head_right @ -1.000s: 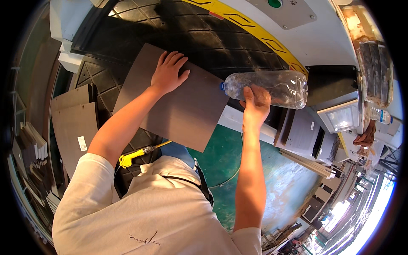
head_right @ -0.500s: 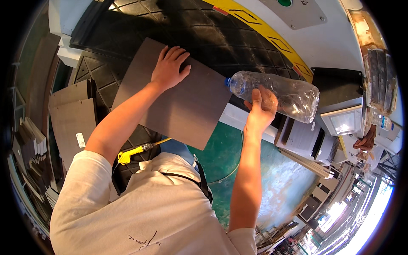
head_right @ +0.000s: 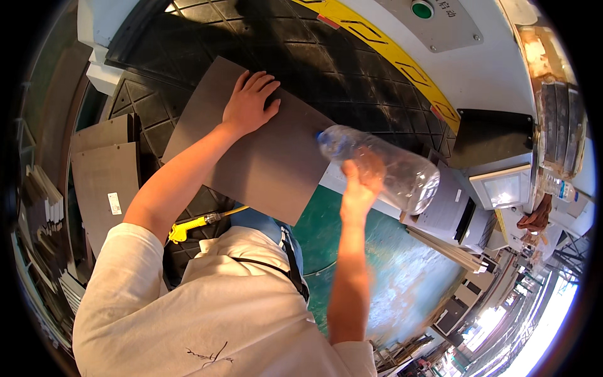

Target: The person cleans a flat panel on a workbench using a yellow air blower, a water bottle, and a cloth. They then apply a sticker to the panel and smooth it down with their fingers. The person repeats the cleaning process on a second panel.

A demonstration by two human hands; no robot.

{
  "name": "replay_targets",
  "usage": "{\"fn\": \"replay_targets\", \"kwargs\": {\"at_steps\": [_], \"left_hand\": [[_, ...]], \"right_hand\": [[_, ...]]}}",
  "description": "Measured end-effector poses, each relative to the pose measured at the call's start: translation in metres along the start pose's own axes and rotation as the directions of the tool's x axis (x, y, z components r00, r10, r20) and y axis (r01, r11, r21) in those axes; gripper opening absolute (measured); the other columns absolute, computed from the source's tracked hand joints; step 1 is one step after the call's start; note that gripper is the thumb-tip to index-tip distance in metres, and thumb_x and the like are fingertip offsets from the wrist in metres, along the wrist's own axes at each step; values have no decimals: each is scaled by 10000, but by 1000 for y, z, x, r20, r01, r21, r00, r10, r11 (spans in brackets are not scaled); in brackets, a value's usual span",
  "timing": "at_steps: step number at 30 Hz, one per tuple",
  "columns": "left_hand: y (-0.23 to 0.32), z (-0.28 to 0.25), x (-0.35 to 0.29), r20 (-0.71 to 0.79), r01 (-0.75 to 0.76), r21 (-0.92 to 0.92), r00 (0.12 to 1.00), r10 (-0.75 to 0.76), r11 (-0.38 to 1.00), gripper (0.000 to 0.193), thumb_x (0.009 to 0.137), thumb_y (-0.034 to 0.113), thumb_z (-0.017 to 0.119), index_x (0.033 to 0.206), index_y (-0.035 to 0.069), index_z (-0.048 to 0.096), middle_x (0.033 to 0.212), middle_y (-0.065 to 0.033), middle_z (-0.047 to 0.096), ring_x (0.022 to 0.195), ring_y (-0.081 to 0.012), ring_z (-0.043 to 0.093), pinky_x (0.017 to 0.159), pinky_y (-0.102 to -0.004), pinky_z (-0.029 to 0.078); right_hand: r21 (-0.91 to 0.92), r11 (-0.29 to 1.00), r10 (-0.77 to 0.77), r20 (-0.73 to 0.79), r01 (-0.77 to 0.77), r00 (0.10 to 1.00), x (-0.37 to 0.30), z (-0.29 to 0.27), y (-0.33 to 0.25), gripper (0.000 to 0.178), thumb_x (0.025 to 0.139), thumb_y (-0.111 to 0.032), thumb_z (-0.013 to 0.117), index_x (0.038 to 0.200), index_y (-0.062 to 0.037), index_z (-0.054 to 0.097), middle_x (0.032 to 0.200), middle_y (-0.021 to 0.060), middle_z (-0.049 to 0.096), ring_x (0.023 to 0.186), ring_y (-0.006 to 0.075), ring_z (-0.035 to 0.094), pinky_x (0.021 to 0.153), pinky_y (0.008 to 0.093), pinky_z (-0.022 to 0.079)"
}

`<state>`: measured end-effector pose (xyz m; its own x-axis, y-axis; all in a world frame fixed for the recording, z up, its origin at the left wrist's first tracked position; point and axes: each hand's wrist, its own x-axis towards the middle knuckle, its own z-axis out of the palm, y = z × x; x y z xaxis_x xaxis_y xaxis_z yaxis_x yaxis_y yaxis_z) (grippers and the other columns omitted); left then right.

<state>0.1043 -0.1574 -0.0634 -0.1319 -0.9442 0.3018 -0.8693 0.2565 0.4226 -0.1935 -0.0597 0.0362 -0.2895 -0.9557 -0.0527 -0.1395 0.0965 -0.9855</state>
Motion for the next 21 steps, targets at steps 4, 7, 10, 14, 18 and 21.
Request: {"fn": "replay_targets", "kwargs": {"at_steps": [4,7,10,14,18,21], "left_hand": [[4,1,3,-4,-21,7,1000,21,1000,466,1000,367,624,1379,97,653,1442,-72,604,1471,-261,458,1289,-496,264],[1,2,2,-17,-9,16,1000,9,1000,467,999,377,622,1373,99,658,1444,-71,607,1472,-257,457,1289,-495,265],[5,0,5,5,10,18,1000,-10,1000,466,1000,381,621,1367,98,660,1444,-71,611,1468,-254,462,1288,-493,266],[3,2,3,-15,-9,20,1000,9,1000,440,1001,339,645,1375,108,658,1445,-61,616,1471,-245,466,1282,-496,283],[4,2,1,0,4,22,1000,-4,1000,439,1002,357,617,1348,92,669,1428,-69,624,1451,-256,480,1278,-496,283],[3,3,5,-40,-14,24,999,15,1000,433,1001,352,618,1342,92,674,1424,-66,625,1448,-254,482,1278,-497,283]], "right_hand": [[-120,992,-48,-27,44,998,29,14,-6,479,928,-68,789,1355,-12,579,1355,109,665,1162,211,667,895,368,627],[-155,988,-11,-25,7,1000,41,19,-35,398,895,-41,806,1254,-2,640,1304,112,682,1132,217,673,902,337,607],[-368,901,-221,71,231,973,33,15,-15,351,868,-29,830,1174,6,663,1235,103,692,1095,216,663,897,312,583],[-336,927,-159,39,163,986,49,41,-32,464,892,-133,863,1279,1,645,1178,98,709,1047,179,679,813,331,606],[-375,908,-175,70,188,982,38,25,-19,535,873,-143,884,1319,3,627,1222,125,713,1065,194,699,829,324,614],[-361,901,-233,66,241,970,45,37,-21,529,882,-175,878,1313,16,638,1235,133,711,1001,187,715,782,316,622]]}}
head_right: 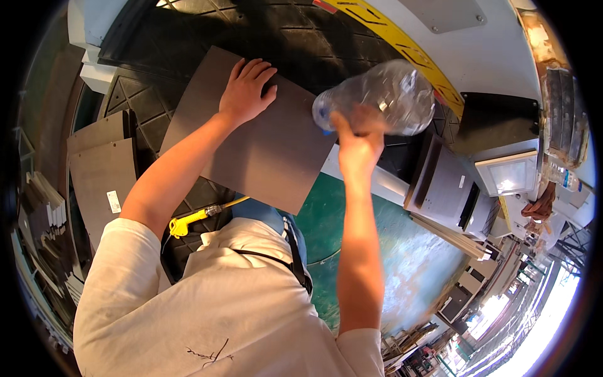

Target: The person cleans a flat panel on a workbench using a yellow air blower, a water bottle, and a cloth. They then apply a sticker to the panel and smooth it down with their fingers. The person repeats the cleaning process on a second panel.

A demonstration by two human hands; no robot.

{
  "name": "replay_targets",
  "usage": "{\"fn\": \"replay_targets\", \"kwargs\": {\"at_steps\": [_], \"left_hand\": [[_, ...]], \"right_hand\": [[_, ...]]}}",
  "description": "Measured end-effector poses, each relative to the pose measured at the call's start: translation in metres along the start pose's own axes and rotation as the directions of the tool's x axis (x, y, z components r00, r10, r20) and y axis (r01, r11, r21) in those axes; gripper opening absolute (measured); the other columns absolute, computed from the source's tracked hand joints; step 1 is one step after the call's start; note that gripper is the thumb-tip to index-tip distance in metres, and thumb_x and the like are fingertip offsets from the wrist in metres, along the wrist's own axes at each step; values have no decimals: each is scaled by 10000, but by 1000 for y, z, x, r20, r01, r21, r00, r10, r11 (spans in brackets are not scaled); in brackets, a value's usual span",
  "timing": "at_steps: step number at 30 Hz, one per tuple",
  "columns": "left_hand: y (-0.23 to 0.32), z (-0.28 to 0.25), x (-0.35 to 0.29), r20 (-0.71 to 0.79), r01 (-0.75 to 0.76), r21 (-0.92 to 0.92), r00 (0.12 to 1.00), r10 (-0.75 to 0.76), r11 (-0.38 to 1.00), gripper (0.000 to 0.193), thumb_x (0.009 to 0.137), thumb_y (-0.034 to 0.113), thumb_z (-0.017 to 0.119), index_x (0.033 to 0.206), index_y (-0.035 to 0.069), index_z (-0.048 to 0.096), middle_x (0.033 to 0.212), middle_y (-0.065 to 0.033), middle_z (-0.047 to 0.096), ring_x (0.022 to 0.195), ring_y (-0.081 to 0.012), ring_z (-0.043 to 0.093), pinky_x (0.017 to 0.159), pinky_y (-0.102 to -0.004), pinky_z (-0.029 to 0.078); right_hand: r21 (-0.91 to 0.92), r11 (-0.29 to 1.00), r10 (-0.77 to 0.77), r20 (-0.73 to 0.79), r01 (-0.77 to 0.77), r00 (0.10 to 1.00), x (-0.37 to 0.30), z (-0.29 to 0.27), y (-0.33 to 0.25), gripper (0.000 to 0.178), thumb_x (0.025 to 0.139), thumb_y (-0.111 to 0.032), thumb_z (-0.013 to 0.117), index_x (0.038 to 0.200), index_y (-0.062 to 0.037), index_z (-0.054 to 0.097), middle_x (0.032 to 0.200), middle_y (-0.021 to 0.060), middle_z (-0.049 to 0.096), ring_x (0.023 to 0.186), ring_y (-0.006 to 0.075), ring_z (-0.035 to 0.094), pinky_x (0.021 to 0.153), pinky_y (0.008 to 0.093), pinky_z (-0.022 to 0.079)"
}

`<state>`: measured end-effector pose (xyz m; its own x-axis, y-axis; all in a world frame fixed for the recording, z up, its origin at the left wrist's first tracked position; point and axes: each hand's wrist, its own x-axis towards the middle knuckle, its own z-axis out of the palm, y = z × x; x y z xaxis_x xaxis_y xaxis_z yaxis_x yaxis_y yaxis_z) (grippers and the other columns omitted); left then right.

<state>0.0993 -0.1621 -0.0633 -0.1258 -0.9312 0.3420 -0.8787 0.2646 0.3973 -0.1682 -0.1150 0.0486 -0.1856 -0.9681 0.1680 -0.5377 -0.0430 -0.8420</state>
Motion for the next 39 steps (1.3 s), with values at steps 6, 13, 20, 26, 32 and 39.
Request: {"fn": "replay_targets", "kwargs": {"at_steps": [6,13,20,26,32,39], "left_hand": [[-2,2,-2,8,32,18,999,-32,999,425,990,330,653,1353,108,671,1415,-52,636,1443,-245,497,1276,-495,301],[-4,1,-3,-31,20,-4,999,-21,1000,419,988,337,653,1339,108,675,1408,-53,638,1441,-245,498,1273,-496,305],[-2,2,-3,-29,6,3,1000,-6,1000,419,974,324,661,1332,107,676,1396,-60,640,1424,-254,510,1267,-493,311],[3,3,0,-20,15,-2,1000,-15,1000,425,982,328,629,1331,87,672,1380,-71,637,1420,-265,501,1271,-496,297],[1,-1,-3,6,11,7,1000,-11,1000,407,996,309,633,1344,101,667,1394,-60,632,1427,-251,499,1279,-484,291],[9,-2,-7,39,-9,24,999,8,1000,418,1006,313,603,1360,93,639,1402,-85,601,1429,-275,482,1263,-526,289]], "right_hand": [[22,987,159,-8,-158,987,-6,-18,0,536,874,-171,887,1306,10,627,1206,126,733,1005,196,727,753,308,627],[-33,966,257,12,-257,966,19,-16,-22,510,914,-190,847,1318,16,613,1266,127,723,1041,196,725,740,307,634],[53,964,262,-29,-260,965,17,-3,-20,577,891,-151,873,1367,2,585,1311,149,705,1140,199,702,749,327,646],[-1,994,110,-108,-111,988,-14,-30,22,627,868,-164,896,1375,-8,562,1268,132,721,1078,225,727,696,336,651],[-31,951,303,-100,-308,948,9,-36,-6,489,899,-166,863,1298,-31,613,1248,100,710,1032,175,709,710,314,626],[29,992,122,-185,-119,975,-37,-39,22,426,888,-100,861,1243,-25,638,1174,88,718,979,173,701,719,305,616]]}}
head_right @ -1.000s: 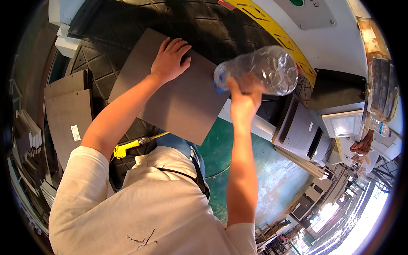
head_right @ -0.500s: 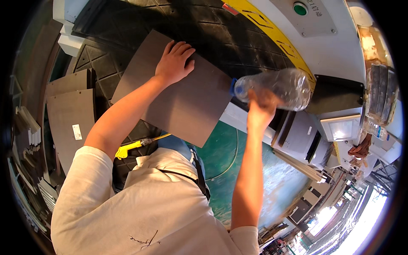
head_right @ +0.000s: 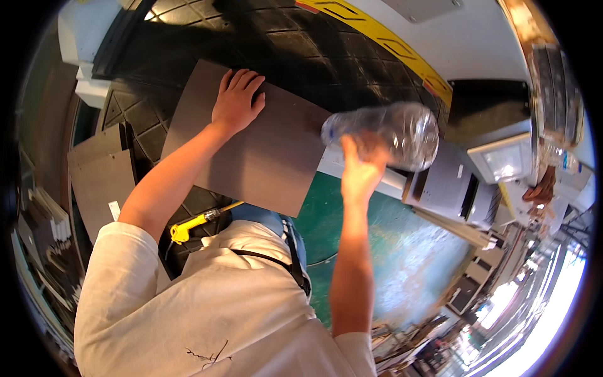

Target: The person cleans a flat panel on a workbench using a yellow air blower, a water bottle, and a cloth. They then apply a sticker to the panel and smooth it down with their fingers. The person repeats the cleaning process on a second panel.

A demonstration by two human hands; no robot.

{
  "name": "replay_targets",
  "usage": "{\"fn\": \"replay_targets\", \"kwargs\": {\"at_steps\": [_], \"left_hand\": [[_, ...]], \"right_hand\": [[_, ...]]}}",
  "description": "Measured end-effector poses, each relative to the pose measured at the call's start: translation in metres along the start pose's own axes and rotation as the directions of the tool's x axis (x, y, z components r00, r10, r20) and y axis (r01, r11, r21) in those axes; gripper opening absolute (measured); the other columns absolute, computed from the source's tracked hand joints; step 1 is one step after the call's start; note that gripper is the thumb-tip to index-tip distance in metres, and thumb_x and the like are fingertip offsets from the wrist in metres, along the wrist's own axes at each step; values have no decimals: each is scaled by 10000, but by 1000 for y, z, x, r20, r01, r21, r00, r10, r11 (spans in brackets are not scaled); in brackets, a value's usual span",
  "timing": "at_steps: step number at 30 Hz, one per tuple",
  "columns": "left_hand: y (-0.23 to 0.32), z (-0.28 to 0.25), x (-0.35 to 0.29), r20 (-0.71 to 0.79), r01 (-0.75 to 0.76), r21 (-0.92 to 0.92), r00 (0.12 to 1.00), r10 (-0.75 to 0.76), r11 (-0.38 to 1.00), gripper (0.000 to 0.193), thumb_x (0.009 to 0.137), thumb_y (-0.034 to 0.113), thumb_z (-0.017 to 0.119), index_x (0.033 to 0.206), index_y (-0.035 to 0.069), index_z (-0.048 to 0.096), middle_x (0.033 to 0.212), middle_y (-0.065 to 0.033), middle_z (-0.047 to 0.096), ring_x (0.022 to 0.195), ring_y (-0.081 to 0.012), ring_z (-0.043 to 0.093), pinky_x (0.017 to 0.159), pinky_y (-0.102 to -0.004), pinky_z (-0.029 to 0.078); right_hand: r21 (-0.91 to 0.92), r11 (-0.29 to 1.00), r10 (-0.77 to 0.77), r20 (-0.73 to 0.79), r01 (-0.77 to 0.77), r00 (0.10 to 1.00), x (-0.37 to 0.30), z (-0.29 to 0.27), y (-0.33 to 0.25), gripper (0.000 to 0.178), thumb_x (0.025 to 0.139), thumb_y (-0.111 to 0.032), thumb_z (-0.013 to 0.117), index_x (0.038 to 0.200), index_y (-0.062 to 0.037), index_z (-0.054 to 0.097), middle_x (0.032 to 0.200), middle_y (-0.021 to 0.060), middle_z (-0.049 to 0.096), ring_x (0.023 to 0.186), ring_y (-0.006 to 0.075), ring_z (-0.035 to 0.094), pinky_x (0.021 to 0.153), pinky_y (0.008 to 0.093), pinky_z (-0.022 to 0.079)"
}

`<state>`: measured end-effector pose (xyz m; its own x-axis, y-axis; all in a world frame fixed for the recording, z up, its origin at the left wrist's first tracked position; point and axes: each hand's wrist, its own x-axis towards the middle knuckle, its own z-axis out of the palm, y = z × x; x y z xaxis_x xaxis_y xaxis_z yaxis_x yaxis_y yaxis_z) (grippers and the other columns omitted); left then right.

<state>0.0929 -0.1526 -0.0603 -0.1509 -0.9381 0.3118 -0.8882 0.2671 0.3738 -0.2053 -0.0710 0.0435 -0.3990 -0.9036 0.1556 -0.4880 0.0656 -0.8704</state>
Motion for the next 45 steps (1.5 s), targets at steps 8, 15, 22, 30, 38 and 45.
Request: {"fn": "replay_targets", "kwargs": {"at_steps": [8,15,22,30,38,45], "left_hand": [[3,-3,-13,-34,35,22,999,-34,999,410,985,296,642,1339,89,638,1375,-93,618,1406,-296,504,1236,-543,323],[2,2,-16,-72,11,10,997,-11,1000,396,971,300,640,1302,84,639,1347,-87,620,1383,-296,512,1232,-563,321],[6,3,-13,-90,5,-10,996,-6,1000,380,963,297,648,1278,85,647,1341,-91,626,1379,-298,516,1223,-570,329],[3,2,-17,-74,0,-2,997,-1,1000,395,974,295,640,1308,84,655,1370,-97,630,1392,-296,518,1223,-555,333],[9,-1,-13,-27,13,-8,1000,-13,1000,417,980,302,624,1329,75,645,1389,-97,617,1411,-299,494,1247,-559,293],[-5,5,-20,-71,33,38,997,-31,999,402,977,279,642,1327,81,645,1392,-84,618,1401,-289,513,1234,-531,326]], "right_hand": [[60,998,-28,78,23,997,-48,0,-27,538,852,-58,885,1311,-5,609,1243,122,704,1164,226,667,940,407,576],[-287,956,92,73,-68,993,-8,13,-41,555,835,-62,909,1310,18,634,1284,109,671,1192,215,625,988,386,539],[-5,982,189,160,-190,969,0,22,-39,498,868,-83,867,1288,-35,604,1204,86,700,1123,210,674,760,313,597],[143,965,196,171,-221,966,-20,22,-39,489,859,-95,882,1260,12,624,1242,129,691,1129,225,667,974,375,539],[180,969,140,156,-167,978,-40,17,-37,543,840,-130,913,1271,29,625,1259,146,690,1169,234,644,977,386,535],[172,946,224,261,-274,939,-90,-6,-48,625,844,-87,905,1354,31,564,1312,181,667,1194,283,649,1031,408,531]]}}
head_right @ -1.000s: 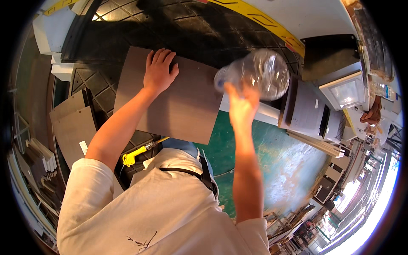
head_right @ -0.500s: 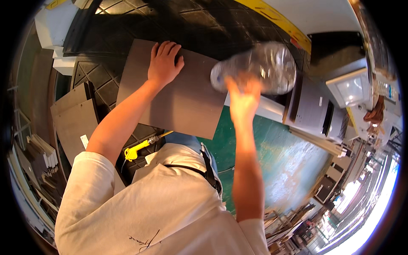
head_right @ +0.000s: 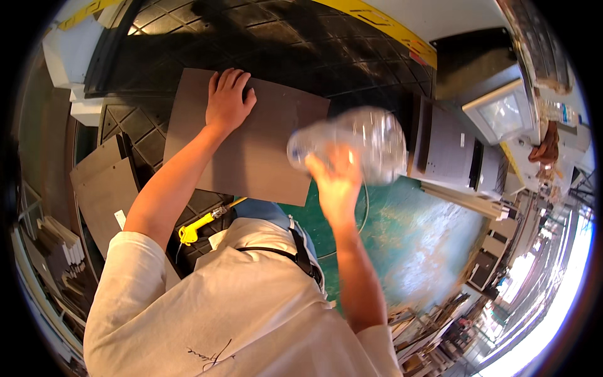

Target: The person cleans a flat panel on a workbench using a yellow air blower, a water bottle, and a cloth. They then apply a sticker to the panel and smooth it down with their fingers. The person repeats the cleaning process on a second panel.

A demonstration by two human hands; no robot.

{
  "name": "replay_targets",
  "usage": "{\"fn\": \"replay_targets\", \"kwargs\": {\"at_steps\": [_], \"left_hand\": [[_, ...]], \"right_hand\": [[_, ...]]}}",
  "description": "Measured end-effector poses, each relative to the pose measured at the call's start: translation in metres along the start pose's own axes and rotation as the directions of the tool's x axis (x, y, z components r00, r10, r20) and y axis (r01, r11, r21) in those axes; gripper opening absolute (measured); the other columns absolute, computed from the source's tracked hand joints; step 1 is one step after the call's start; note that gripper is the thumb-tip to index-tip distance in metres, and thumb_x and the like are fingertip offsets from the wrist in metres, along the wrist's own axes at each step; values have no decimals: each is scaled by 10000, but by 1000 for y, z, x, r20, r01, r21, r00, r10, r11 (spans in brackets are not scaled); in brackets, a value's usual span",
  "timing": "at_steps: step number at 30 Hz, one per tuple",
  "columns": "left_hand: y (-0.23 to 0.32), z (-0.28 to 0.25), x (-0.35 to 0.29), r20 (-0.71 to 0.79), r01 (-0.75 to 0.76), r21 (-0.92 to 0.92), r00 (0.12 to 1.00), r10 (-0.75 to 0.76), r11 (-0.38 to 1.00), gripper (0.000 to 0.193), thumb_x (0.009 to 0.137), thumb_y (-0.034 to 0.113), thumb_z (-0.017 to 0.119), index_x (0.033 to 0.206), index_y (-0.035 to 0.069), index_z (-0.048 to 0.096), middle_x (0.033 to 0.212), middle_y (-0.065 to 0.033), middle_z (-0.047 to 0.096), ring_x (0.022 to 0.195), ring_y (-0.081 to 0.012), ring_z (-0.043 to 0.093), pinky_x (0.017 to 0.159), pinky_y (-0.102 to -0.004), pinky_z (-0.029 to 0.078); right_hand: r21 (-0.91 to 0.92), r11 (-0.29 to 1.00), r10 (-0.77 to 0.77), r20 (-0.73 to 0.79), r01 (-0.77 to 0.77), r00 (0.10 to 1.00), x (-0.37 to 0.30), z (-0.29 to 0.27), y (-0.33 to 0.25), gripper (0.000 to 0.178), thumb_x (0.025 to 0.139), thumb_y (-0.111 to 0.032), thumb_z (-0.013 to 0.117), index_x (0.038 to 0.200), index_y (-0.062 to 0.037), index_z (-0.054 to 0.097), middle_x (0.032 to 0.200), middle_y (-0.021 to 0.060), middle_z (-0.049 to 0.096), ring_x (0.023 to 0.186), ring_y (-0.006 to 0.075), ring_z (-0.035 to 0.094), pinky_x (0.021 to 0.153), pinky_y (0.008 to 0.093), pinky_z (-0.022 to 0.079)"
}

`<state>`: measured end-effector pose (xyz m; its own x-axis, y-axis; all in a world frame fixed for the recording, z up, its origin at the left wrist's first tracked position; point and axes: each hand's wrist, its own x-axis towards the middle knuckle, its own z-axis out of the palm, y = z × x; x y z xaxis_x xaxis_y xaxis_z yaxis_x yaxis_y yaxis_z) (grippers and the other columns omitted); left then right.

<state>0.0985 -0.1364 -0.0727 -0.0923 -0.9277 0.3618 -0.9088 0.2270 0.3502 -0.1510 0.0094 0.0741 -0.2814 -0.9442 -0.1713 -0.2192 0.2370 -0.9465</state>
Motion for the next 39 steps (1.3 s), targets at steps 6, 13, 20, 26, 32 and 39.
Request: {"fn": "replay_targets", "kwargs": {"at_steps": [6,13,20,26,32,39], "left_hand": [[6,1,3,15,-41,-15,999,41,999,437,978,302,614,1353,77,632,1397,-99,614,1414,-303,494,1248,-559,297],[14,4,3,22,-53,-26,998,53,998,420,989,306,610,1343,80,636,1385,-97,619,1409,-301,498,1244,-556,304],[5,5,5,-24,-35,0,999,35,999,410,986,307,621,1327,80,643,1379,-95,622,1408,-296,501,1239,-555,310],[6,3,4,-9,-63,-2,998,63,998,410,986,300,624,1330,79,642,1377,-95,621,1407,-294,505,1236,-557,316],[12,4,-1,-6,-60,-22,998,59,998,409,985,296,623,1330,78,641,1379,-94,620,1398,-297,509,1236,-555,312],[12,4,11,-44,-49,-17,998,48,999,398,976,289,635,1318,85,654,1365,-84,638,1380,-300,530,1233,-542,324]], "right_hand": [[68,997,-30,-134,39,991,46,-1,1,523,862,-104,886,1295,-6,611,1226,152,701,1142,218,654,996,354,522],[122,992,4,-102,8,995,-24,-7,2,543,851,-52,895,1299,25,598,1256,150,684,1089,186,656,857,318,582],[-83,984,-158,8,158,987,-31,-11,7,541,861,-80,897,1303,37,606,1184,121,715,889,163,704,785,320,587],[-247,958,-159,-52,142,986,13,-10,-3,638,840,-7,885,1377,15,541,1288,144,675,1258,243,633,962,357,577],[-202,979,-29,-2,28,1000,1,-6,-14,661,816,-184,943,1343,24,603,1223,130,720,1160,220,667,961,372,541],[31,999,-33,54,31,998,-19,-12,-1,585,846,-58,893,1353,33,616,1258,172,738,1214,230,689,929,346,603]]}}
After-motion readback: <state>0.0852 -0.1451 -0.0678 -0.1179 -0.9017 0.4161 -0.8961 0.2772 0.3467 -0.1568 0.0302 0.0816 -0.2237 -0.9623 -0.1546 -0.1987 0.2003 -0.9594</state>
